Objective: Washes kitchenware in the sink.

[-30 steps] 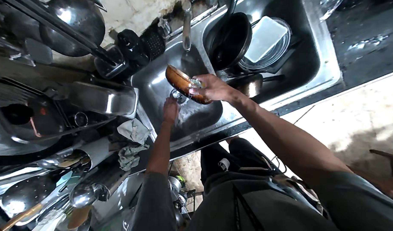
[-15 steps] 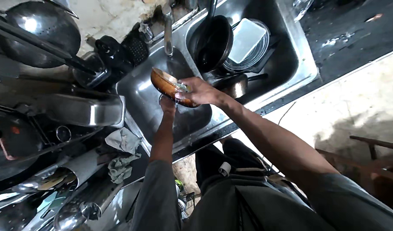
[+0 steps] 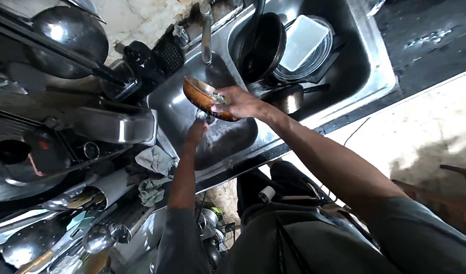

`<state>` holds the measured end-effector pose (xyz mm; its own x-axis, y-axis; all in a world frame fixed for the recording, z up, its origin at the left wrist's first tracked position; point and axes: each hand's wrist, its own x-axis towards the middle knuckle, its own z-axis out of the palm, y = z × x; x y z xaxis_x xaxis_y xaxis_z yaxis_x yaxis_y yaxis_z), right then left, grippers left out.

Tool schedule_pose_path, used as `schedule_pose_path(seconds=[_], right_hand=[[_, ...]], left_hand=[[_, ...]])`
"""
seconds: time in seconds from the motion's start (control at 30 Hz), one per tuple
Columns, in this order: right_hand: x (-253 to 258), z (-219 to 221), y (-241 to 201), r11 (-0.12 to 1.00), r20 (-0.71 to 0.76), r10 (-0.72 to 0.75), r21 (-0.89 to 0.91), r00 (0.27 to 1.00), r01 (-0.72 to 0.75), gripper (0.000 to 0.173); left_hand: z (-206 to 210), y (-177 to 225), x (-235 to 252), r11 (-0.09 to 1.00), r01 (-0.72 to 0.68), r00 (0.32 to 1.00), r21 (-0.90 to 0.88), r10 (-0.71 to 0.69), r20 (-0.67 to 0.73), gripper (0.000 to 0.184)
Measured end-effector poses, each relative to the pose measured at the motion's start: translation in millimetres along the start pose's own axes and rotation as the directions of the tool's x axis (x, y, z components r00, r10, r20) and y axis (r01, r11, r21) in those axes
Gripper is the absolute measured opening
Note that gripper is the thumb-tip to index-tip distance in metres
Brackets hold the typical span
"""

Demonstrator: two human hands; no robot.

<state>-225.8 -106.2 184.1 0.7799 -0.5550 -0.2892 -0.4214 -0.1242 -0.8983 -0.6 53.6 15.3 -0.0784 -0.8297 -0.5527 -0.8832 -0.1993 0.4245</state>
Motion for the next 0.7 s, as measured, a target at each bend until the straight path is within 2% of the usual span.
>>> schedule_pose_path(seconds=[0.07,0.17,0.3,0.4,0.53,0.63,0.7], right_hand=[[4,10,-1,0.997,0.005,-0.021,-0.072,1.000,0.021,0.041],[10,31,-1,0.967,0.080,-0.055,-0.245,0.995,0.073,0.040],[9,67,21,0.868,0.146,-0.188,-0.439,0.971,0.234,0.032],[6,84,36,0.803,0.212,-0.185,-0.530,0.960,0.272,0.034],[4,104,63,0.770,0.199,-0.186,-0.579,0.962,0.268,0.029],[4,117,78,0.767,0.220,-0.134,-0.595,0.966,0.242,0.028],[6,125,86,0.773,0.227,-0.083,-0.600,0.970,0.207,0.031]], left_hand=[[4,2,-27,0.997,-0.022,0.999,-0.077,0.020,-0.031,0.022],[17,2,-54,0.986,0.047,0.992,-0.162,-0.064,-0.105,0.025],[37,17,-65,0.980,0.102,0.957,-0.170,-0.143,-0.253,0.036],[47,37,-67,0.977,0.132,0.958,-0.169,-0.169,-0.232,0.047],[50,57,-76,0.980,0.190,0.973,-0.066,-0.197,-0.121,0.038],[48,57,-75,0.971,0.225,0.974,0.082,-0.228,0.020,0.033],[48,58,-71,0.963,0.247,0.965,0.108,-0.255,0.068,0.034]])
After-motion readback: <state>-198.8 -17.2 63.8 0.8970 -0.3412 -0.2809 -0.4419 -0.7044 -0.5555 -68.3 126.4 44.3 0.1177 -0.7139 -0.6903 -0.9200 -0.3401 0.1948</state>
